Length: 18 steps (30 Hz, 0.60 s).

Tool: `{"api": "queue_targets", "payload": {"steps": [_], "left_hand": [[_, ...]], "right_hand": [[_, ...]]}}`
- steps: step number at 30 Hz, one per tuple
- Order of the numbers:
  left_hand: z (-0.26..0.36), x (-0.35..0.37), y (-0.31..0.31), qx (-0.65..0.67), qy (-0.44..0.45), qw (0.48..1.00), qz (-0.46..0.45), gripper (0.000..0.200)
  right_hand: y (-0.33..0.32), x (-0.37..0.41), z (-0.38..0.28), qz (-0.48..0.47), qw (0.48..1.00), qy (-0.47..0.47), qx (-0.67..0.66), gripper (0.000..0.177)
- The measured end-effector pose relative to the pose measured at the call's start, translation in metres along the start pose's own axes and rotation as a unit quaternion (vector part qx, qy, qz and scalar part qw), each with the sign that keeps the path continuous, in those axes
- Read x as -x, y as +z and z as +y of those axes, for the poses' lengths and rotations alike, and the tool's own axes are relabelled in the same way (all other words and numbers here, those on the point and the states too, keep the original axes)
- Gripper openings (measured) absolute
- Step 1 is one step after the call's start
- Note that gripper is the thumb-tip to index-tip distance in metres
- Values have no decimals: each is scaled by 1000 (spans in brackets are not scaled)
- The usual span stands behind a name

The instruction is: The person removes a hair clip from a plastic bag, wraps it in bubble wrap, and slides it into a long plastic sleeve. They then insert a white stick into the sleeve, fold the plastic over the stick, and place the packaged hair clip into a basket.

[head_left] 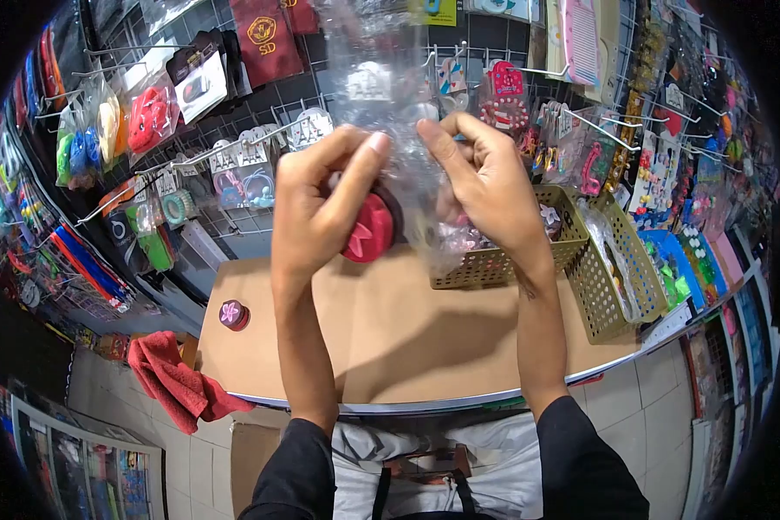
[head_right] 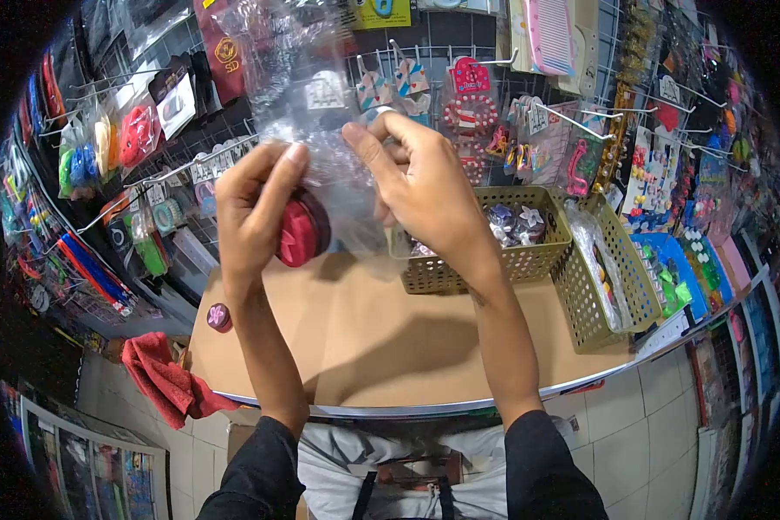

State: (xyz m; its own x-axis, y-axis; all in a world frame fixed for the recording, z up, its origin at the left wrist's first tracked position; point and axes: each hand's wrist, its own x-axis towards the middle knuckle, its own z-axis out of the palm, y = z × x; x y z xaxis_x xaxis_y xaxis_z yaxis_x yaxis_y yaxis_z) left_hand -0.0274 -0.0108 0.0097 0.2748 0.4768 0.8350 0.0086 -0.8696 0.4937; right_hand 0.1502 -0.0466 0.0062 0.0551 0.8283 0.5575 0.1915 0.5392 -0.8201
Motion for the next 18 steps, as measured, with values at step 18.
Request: {"api": "queue_targets", "payload": {"steps": [18], "left_hand": [[6, 0, -6, -21, -77, 986, -149, 27]], "right_hand": [[15, -2, 3, 55, 992, -97, -66, 25]]}}
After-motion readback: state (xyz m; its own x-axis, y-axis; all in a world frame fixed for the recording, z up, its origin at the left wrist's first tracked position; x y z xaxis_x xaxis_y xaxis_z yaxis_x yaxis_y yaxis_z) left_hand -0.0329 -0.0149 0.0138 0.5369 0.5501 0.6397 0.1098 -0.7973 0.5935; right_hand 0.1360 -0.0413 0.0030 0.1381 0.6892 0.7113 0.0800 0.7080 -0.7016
